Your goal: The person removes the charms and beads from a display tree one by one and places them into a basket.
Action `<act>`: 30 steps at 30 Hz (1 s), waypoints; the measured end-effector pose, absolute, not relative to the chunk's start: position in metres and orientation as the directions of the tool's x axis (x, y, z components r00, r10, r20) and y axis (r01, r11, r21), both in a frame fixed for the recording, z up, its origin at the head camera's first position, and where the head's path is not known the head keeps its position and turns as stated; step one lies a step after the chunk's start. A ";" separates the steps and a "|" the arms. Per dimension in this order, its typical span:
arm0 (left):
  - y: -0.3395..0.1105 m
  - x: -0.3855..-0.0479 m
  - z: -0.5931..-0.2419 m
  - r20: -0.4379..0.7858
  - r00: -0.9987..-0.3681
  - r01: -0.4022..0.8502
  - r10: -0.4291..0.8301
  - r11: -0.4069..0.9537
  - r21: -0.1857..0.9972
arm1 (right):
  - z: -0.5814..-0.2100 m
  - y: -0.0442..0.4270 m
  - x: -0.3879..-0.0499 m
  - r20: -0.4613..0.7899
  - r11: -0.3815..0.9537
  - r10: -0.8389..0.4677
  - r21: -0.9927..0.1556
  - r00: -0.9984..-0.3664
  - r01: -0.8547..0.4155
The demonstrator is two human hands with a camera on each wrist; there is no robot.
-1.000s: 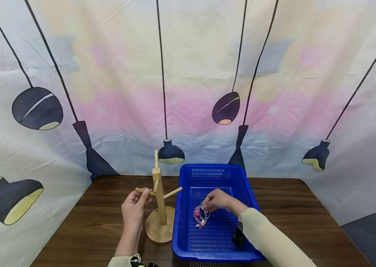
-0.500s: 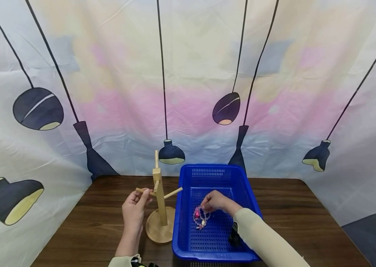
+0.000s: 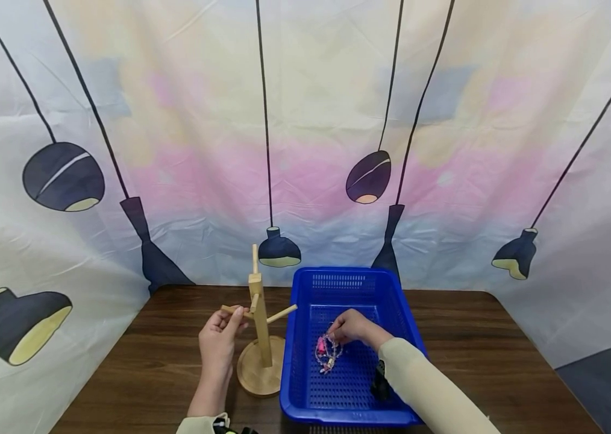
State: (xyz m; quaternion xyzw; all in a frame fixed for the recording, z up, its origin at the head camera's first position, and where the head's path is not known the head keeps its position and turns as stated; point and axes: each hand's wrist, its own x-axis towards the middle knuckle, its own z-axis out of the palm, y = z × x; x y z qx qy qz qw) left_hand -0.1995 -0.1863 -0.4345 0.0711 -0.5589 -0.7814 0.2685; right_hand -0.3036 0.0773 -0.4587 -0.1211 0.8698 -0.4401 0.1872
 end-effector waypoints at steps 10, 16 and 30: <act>-0.186 -0.199 -0.433 0.196 -0.844 0.345 -0.499 -0.225 0.911 | -0.463 0.078 -0.307 -0.210 0.596 -0.360 -0.801 -0.909 -0.051; -0.186 -0.199 -0.434 0.190 -0.844 0.340 -0.502 -0.225 0.913 | -0.464 0.077 -0.306 -0.215 0.606 -0.336 -0.795 -0.917 -0.035; -0.186 -0.199 -0.435 0.203 -0.841 0.346 -0.502 -0.210 0.914 | -0.468 0.077 -0.307 -0.219 0.592 -0.320 -0.806 -0.922 -0.014</act>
